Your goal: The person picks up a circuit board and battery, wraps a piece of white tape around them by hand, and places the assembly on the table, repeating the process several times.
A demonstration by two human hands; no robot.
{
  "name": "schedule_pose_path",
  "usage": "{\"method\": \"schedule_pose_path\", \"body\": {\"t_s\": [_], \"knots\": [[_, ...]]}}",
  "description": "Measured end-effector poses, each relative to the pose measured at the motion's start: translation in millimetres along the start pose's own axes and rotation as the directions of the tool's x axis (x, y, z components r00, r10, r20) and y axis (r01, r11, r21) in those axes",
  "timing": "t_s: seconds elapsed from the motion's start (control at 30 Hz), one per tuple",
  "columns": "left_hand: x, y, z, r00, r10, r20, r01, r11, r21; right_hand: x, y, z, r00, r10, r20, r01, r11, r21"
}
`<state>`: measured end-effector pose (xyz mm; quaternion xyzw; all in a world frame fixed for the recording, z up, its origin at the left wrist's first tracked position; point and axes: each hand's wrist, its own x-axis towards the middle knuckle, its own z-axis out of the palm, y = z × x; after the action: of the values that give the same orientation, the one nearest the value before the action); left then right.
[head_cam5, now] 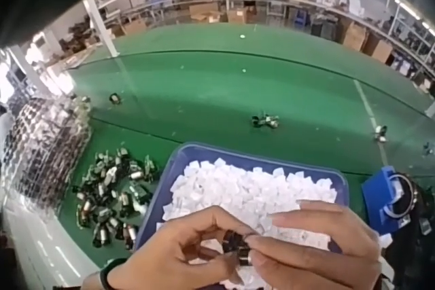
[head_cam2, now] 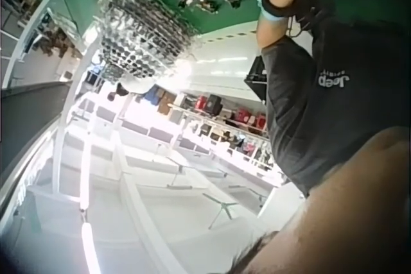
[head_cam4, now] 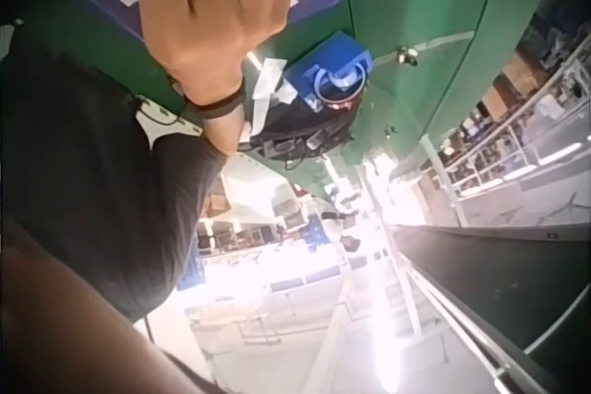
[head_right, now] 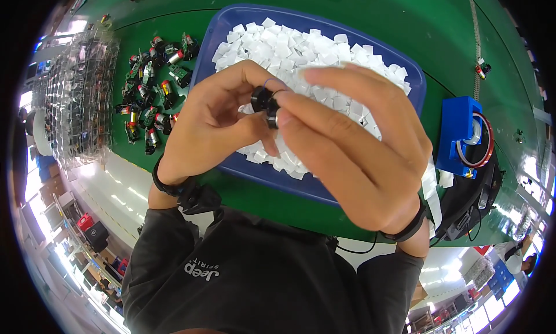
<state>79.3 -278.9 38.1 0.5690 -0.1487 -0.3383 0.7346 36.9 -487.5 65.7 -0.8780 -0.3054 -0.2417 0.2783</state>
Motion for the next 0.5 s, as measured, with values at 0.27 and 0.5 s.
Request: {"method": "schedule_pose_path", "body": {"t_s": [0.27, 0.5], "knots": [[-0.5, 8.7, 3.6, 1.000, 0.018, 0.019, -0.017, 0.999, -0.046, 4.7, 0.7, -8.7, 0.998, 0.053, 0.019, -0.054, 0.997, 0.055], [-0.5, 5.9, 6.5, 0.974, 0.190, -0.124, -0.196, 0.980, -0.035, 5.4, 1.7, -9.9, 0.993, 0.040, -0.112, -0.040, 0.999, 0.002]]}}
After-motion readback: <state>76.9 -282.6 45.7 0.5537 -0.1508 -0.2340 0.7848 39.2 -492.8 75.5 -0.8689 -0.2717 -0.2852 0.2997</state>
